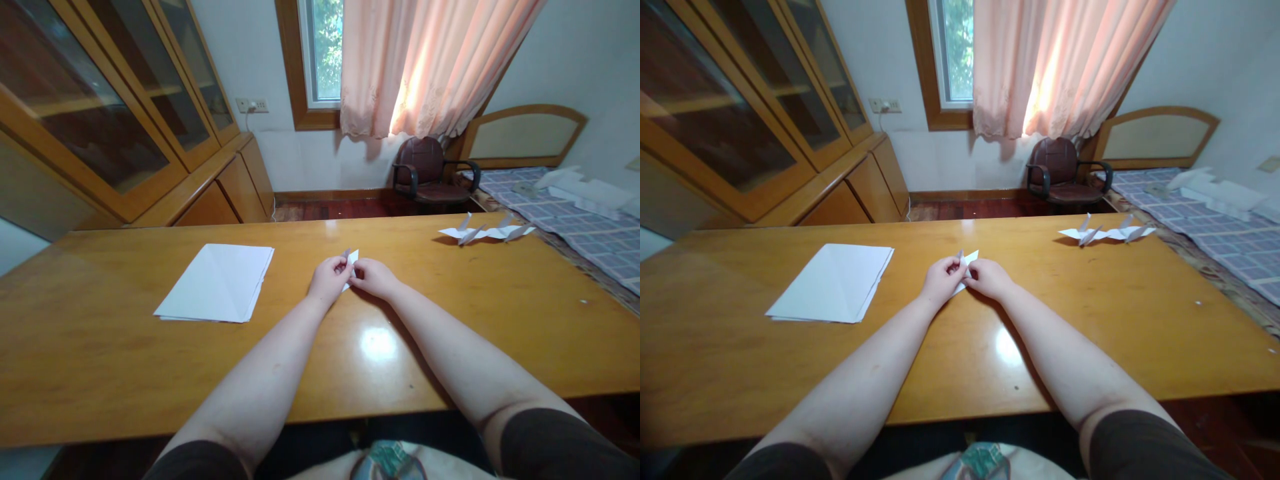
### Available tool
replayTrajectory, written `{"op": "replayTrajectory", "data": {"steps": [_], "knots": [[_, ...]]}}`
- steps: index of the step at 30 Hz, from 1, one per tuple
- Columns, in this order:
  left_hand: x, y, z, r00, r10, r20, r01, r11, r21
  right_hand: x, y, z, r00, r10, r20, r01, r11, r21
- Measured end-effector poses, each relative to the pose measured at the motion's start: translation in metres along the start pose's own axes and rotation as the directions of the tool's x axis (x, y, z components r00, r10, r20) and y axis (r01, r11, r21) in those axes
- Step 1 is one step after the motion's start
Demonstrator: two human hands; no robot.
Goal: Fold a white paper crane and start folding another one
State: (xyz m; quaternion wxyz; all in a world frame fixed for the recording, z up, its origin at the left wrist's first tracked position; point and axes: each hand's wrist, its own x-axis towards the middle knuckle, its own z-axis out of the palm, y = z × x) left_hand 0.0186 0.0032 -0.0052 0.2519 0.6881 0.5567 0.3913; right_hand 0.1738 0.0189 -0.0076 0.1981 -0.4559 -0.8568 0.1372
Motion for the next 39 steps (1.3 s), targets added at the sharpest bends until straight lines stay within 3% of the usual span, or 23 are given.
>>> {"op": "replayTrajectory", "data": {"steps": [8,18,23,30,39], "knots": [[-0.001,-0.006,-0.003,0.986,-0.028,-0.164,0.016,0.997,-0.072,0.0,0.0,-0.006,0.993,-0.118,0.026,0.121,0.971,-0.204],[0.0,-0.006,-0.008,0.973,-0.097,-0.21,0.076,0.992,-0.103,-0.003,-0.01,-0.011,0.987,-0.159,0.027,0.159,0.934,-0.319],[0.0,-0.002,-0.01,0.98,-0.048,-0.194,0.03,0.995,-0.096,-0.003,-0.01,-0.01,0.986,-0.165,0.023,0.163,0.931,-0.328],[-0.001,-0.001,-0.01,0.965,-0.03,-0.262,-0.003,0.992,-0.124,-0.003,-0.01,-0.01,0.988,-0.15,0.024,0.15,0.944,-0.294],[-0.001,0.002,-0.013,0.94,-0.109,-0.323,0.042,0.977,-0.209,-0.002,-0.006,-0.009,0.992,-0.125,0.02,0.127,0.964,-0.235]]}}
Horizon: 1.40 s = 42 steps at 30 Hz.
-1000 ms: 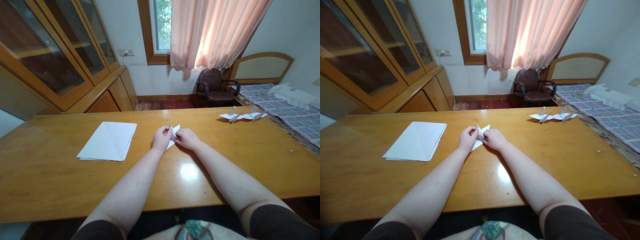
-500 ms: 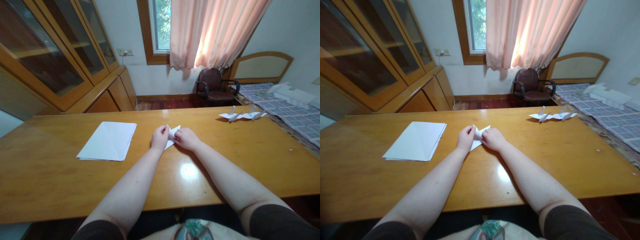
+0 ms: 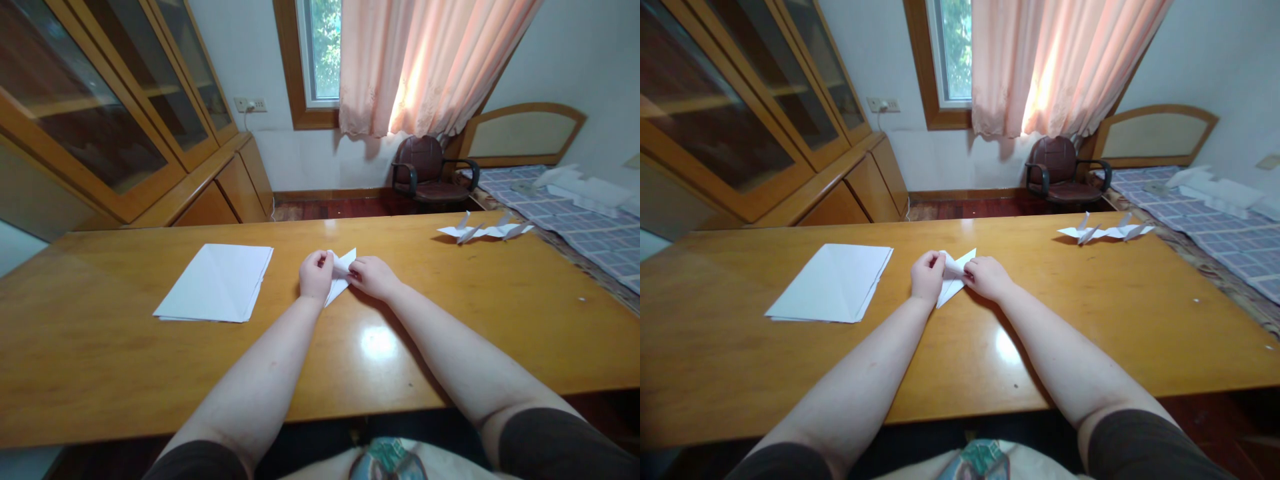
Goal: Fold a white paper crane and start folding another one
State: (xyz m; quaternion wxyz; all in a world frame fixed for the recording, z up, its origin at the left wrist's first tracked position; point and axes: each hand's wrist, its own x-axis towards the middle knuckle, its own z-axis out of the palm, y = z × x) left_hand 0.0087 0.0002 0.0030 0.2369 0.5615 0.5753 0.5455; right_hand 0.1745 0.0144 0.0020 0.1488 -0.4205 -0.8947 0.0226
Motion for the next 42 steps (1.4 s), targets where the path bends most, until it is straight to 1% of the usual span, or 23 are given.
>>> {"op": "replayTrajectory", "data": {"steps": [6,9,11,14,17,18,20,22,24,26,28,31,34,38,42], "knots": [[0.001,0.0,0.001,0.998,-0.03,-0.049,0.028,0.998,-0.048,-0.001,0.006,0.001,0.997,0.062,-0.043,-0.059,0.997,0.056],[0.002,-0.001,0.001,0.997,-0.053,-0.06,0.05,0.998,-0.039,-0.001,0.006,0.001,0.995,0.08,-0.052,-0.075,0.993,0.088],[0.001,-0.001,0.0,0.997,-0.045,-0.055,0.044,0.999,-0.027,-0.001,0.006,0.001,0.995,0.088,-0.054,-0.082,0.991,0.105],[0.0,0.0,-0.001,0.998,0.021,-0.06,-0.023,0.999,-0.034,-0.002,0.006,0.001,0.993,0.09,-0.073,-0.08,0.988,0.134],[0.001,-0.001,-0.003,0.984,0.144,-0.102,-0.149,0.988,-0.04,-0.003,0.009,0.003,0.989,0.087,-0.115,-0.064,0.979,0.194],[0.001,-0.002,-0.003,0.979,0.18,-0.095,-0.185,0.982,-0.044,-0.003,0.011,0.004,0.988,0.088,-0.126,-0.057,0.972,0.229],[0.002,-0.005,-0.001,0.975,0.221,-0.02,-0.221,0.972,-0.083,-0.003,0.015,0.007,0.988,0.089,-0.129,-0.044,0.947,0.318],[0.003,-0.008,0.002,0.972,0.209,0.109,-0.192,0.97,-0.147,-0.003,0.019,0.01,0.99,0.092,-0.108,-0.038,0.908,0.418],[0.003,-0.009,0.005,0.963,0.149,0.224,-0.113,0.98,-0.164,-0.002,0.022,0.013,0.991,0.104,-0.082,-0.049,0.861,0.507],[0.002,-0.008,0.007,0.952,0.075,0.295,-0.043,0.993,-0.111,-0.002,0.024,0.015,0.991,0.122,-0.058,-0.069,0.823,0.565],[0.001,-0.005,0.007,0.943,0.02,0.333,-0.004,0.999,-0.048,-0.002,0.024,0.016,0.99,0.133,-0.036,-0.086,0.797,0.597],[0.001,0.0,0.006,0.937,-0.008,0.348,0.019,0.999,-0.03,-0.002,0.023,0.016,0.992,0.125,0.003,-0.099,0.776,0.622],[0.002,-0.001,0.005,0.946,-0.009,0.325,0.035,0.997,-0.073,-0.002,0.022,0.016,0.993,0.113,0.035,-0.111,0.777,0.62],[0.003,-0.006,0.007,0.953,-0.044,0.3,0.082,0.99,-0.113,-0.002,0.022,0.015,0.992,0.111,0.058,-0.123,0.784,0.609],[0.004,-0.009,0.008,0.957,-0.081,0.28,0.153,0.958,-0.245,-0.002,0.021,0.015,0.994,0.09,0.058,-0.107,0.798,0.593]]}}
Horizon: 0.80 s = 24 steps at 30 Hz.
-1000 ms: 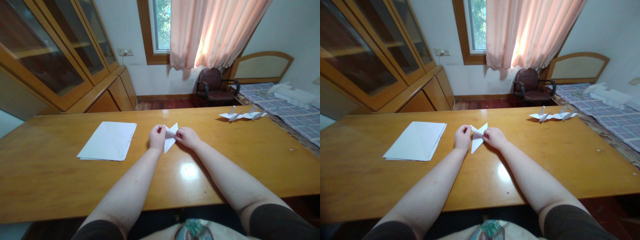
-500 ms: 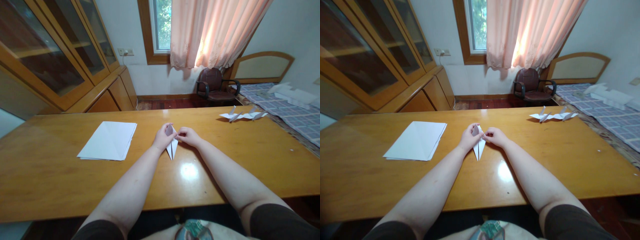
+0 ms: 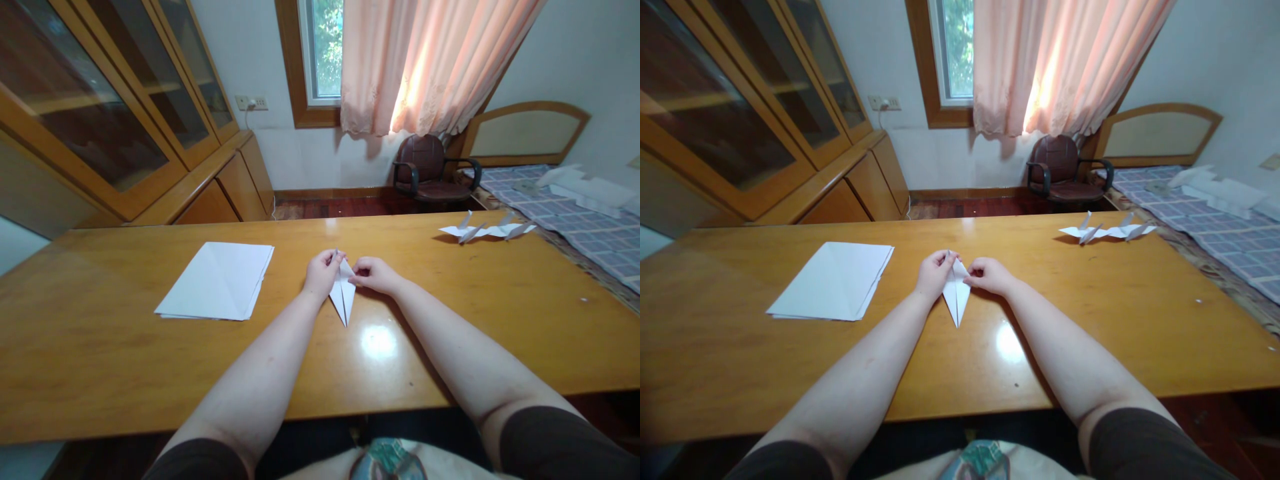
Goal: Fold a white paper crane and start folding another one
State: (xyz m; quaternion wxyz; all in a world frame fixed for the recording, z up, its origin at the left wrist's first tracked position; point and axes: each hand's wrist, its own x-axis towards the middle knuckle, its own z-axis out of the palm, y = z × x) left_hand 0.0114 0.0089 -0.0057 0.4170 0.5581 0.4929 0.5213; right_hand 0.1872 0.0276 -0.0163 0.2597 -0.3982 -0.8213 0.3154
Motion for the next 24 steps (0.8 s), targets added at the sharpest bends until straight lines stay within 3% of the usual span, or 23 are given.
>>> {"op": "replayTrajectory", "data": {"steps": [11,17,24], "knots": [[-0.0029,0.0072,-0.0017,0.995,-0.022,-0.097,0.015,0.998,-0.068,-0.0003,-0.0039,-0.0007,0.999,0.015,0.042,-0.015,1.0,0.002],[0.0007,0.0021,-0.0003,0.999,-0.007,-0.051,0.002,0.995,-0.102,-0.0011,-0.0012,-0.0015,0.999,0.044,0.009,-0.045,0.996,0.08],[0.0003,0.0022,0.0015,0.998,-0.007,-0.059,-0.001,0.991,-0.13,-0.0012,-0.0036,-0.003,0.999,0.006,0.034,-0.008,0.999,0.046]]}}
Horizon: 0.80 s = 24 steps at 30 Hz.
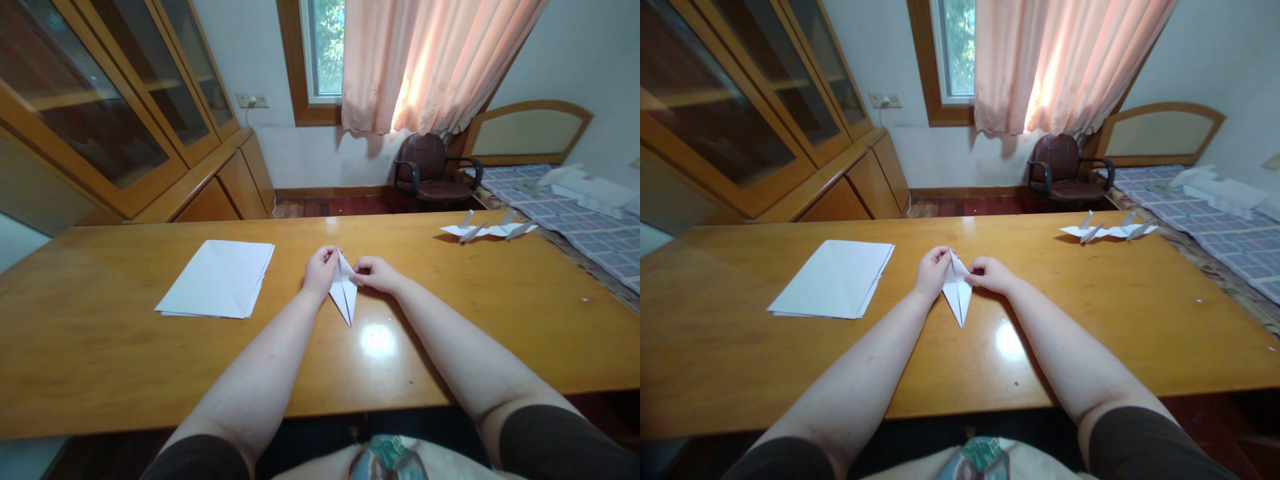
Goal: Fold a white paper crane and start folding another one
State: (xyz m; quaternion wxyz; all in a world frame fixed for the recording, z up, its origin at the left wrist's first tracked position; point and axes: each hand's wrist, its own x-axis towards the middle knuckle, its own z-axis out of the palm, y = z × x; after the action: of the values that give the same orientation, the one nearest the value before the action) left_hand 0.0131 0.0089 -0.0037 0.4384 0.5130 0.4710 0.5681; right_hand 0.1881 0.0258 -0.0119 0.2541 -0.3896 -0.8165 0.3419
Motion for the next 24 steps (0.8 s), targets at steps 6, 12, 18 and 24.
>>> {"op": "replayTrajectory", "data": {"steps": [6,12,18,24], "knots": [[-0.0007,-0.0002,-0.0007,1.0,0.009,-0.026,-0.01,1.0,-0.009,0.0004,0.001,0.0024,1.0,-0.005,0.025,0.006,0.999,-0.032],[-0.0008,0.0014,0.0004,0.998,0.004,-0.062,-0.006,1.0,-0.026,0.0015,0.0026,0.0028,0.999,-0.014,0.041,0.016,0.998,-0.054],[-0.001,0.0024,-0.0011,0.998,0.01,-0.056,-0.009,1.0,0.016,0.0019,0.0026,0.0034,0.998,-0.02,0.054,0.026,0.995,-0.099],[-0.0005,-0.0056,-0.0016,0.997,0.049,0.057,-0.056,0.989,0.135,0.0015,-0.0005,0.0028,0.999,0.001,0.049,0.005,0.993,-0.117]]}}
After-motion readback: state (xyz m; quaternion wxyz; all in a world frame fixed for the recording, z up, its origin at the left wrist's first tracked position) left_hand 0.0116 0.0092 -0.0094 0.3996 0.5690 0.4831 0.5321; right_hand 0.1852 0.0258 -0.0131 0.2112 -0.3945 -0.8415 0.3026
